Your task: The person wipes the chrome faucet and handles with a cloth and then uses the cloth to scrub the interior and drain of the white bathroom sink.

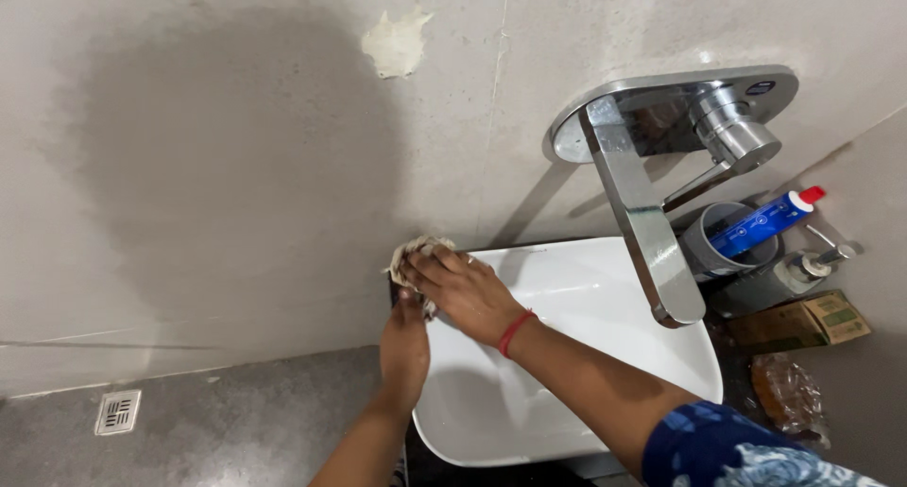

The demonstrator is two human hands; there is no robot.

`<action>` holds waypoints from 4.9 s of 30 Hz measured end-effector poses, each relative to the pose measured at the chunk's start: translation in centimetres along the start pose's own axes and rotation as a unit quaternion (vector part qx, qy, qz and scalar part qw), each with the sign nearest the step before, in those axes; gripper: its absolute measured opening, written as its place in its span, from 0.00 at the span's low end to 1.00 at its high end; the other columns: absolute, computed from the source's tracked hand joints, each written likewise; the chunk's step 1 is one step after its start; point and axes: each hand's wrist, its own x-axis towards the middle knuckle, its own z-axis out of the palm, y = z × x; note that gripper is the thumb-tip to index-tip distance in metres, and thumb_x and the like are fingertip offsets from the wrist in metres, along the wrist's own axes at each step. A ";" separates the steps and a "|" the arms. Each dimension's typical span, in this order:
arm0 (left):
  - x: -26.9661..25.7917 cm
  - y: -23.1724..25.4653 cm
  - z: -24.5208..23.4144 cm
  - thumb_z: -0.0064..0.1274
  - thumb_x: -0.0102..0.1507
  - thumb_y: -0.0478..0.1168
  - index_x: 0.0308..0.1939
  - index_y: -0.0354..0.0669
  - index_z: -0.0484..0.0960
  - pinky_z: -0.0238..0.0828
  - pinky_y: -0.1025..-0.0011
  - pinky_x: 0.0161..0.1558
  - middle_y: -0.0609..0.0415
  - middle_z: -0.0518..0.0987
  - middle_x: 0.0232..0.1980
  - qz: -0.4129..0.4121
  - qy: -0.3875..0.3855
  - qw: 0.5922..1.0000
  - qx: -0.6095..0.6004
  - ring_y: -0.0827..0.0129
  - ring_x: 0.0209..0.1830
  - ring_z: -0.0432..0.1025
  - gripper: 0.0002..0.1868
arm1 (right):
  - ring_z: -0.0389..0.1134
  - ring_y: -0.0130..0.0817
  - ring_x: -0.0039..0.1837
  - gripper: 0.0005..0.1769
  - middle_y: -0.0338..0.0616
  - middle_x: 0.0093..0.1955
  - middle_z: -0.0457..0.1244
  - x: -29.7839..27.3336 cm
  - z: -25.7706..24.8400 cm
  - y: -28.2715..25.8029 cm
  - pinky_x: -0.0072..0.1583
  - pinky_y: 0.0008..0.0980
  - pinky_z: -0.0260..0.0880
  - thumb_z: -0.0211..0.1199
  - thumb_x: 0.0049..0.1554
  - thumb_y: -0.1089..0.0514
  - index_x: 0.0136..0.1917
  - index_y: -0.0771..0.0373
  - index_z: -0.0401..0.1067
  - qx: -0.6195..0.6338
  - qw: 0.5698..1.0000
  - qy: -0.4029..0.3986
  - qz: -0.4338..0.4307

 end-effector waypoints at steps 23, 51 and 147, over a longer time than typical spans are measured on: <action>-2.7 4.5 -1.4 0.40 0.72 0.49 0.73 0.53 0.64 0.71 0.54 0.61 0.41 0.80 0.56 0.055 0.047 0.969 0.237 0.47 0.60 0.74 0.25 | 0.57 0.57 0.70 0.14 0.50 0.62 0.63 -5.7 -0.1 6.8 0.68 0.51 0.63 0.63 0.53 0.60 0.53 0.63 0.75 -0.118 0.937 -0.031 0.326; 1.6 4.8 -0.7 0.54 0.59 0.32 0.73 0.40 0.54 0.68 0.60 0.63 0.44 0.64 0.69 0.289 -0.011 0.820 0.493 0.50 0.65 0.66 0.39 | 0.55 0.60 0.74 0.43 0.58 0.76 0.49 -15.4 -0.4 13.7 0.70 0.48 0.60 0.62 0.51 0.54 0.78 0.61 0.53 -0.064 0.881 -0.056 0.466; 1.6 4.9 -0.4 0.55 0.62 0.36 0.64 0.40 0.63 0.72 0.60 0.58 0.47 0.73 0.55 0.313 0.036 0.787 0.531 0.54 0.59 0.71 0.27 | 0.72 0.47 0.50 0.17 0.50 0.46 0.70 -11.6 -0.8 -10.9 0.52 0.46 0.73 0.67 0.52 0.43 0.42 0.58 0.79 0.088 0.843 -0.257 0.464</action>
